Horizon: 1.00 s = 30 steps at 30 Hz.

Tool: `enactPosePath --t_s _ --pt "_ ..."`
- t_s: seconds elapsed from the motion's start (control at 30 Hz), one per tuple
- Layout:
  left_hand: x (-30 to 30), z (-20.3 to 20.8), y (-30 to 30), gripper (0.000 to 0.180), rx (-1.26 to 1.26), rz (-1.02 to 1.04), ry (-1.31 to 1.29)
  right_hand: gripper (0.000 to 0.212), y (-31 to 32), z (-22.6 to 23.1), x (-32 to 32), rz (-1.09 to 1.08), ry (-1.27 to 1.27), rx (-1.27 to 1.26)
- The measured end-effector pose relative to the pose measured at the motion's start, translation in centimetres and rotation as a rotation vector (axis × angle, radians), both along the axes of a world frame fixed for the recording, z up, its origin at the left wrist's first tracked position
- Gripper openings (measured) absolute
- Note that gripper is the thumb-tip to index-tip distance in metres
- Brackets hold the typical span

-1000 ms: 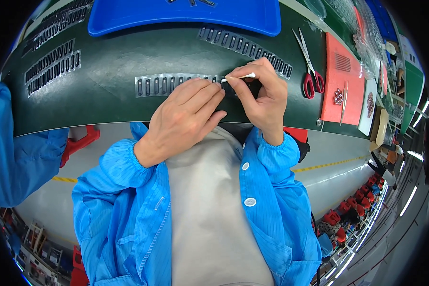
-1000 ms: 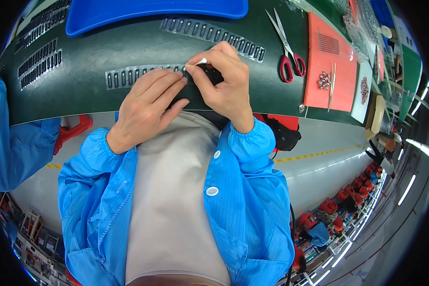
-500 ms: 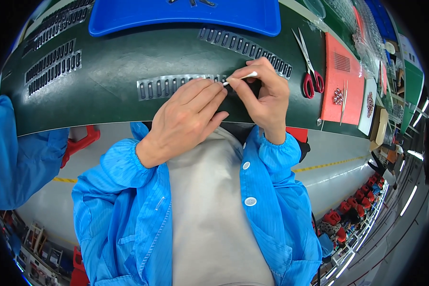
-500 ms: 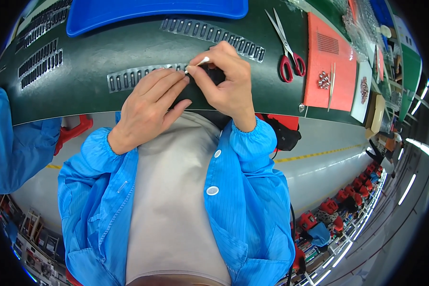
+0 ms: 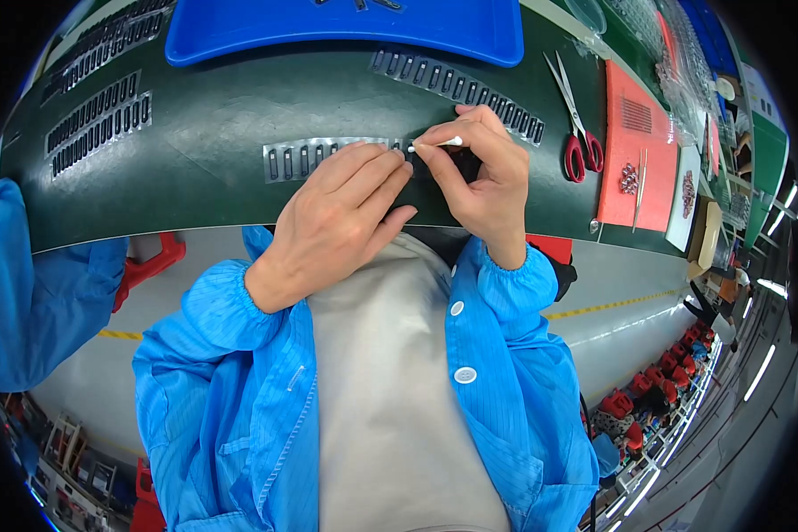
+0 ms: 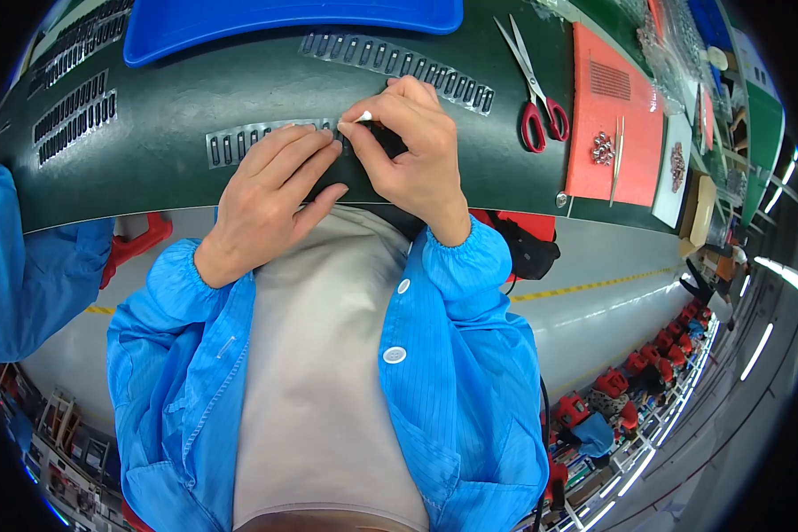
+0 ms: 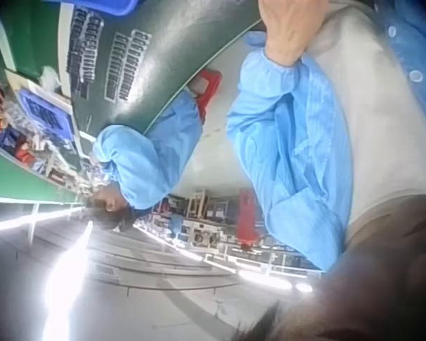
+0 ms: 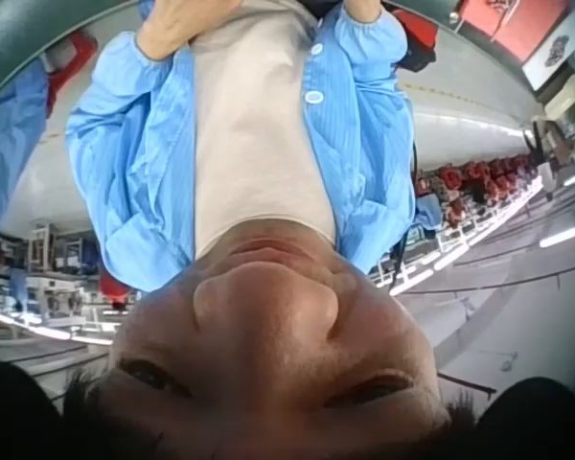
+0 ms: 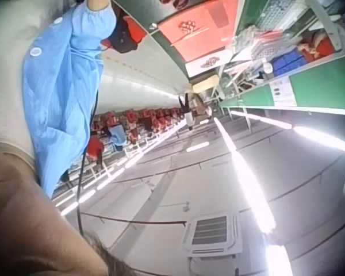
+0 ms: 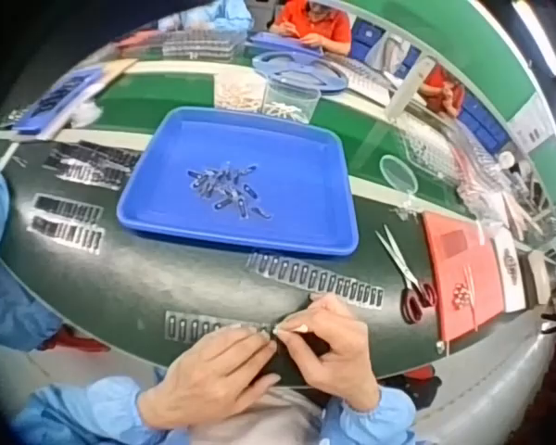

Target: Assembling small electronic components onto a connector strip at a factory workbench.

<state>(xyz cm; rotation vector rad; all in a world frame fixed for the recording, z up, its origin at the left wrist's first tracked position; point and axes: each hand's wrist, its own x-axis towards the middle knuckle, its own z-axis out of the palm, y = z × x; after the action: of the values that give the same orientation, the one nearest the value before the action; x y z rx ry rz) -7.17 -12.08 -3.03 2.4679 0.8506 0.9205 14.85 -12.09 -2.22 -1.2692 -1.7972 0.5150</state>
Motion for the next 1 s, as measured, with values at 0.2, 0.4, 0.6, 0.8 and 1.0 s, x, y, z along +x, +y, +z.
enactPosePath --t_s 0.2,0.4,0.6,0.8,1.0 --pt "0.02 -0.01 -0.14 0.044 0.001 0.012 0.015 0.014 0.16 0.04 -0.02 0.008 -0.023 -0.019" --pt "0.32 -0.12 0.01 0.043 0.004 0.0 -0.046 0.015 -0.03 0.09 0.38 -0.017 0.11 -0.018" --pt "-0.11 -0.25 -0.01 0.042 0.011 0.006 -0.024 0.015 -0.02 0.11 -0.32 -0.03 0.033 -0.004" --pt "0.0 -0.28 -0.08 0.042 0.019 0.012 -0.012 0.016 0.03 -0.05 -0.45 -0.021 -0.048 0.015" --pt "0.04 -0.22 -0.18 0.042 0.01 0.007 -0.019 0.017 0.0 0.34 0.1 0.008 -0.067 0.014"
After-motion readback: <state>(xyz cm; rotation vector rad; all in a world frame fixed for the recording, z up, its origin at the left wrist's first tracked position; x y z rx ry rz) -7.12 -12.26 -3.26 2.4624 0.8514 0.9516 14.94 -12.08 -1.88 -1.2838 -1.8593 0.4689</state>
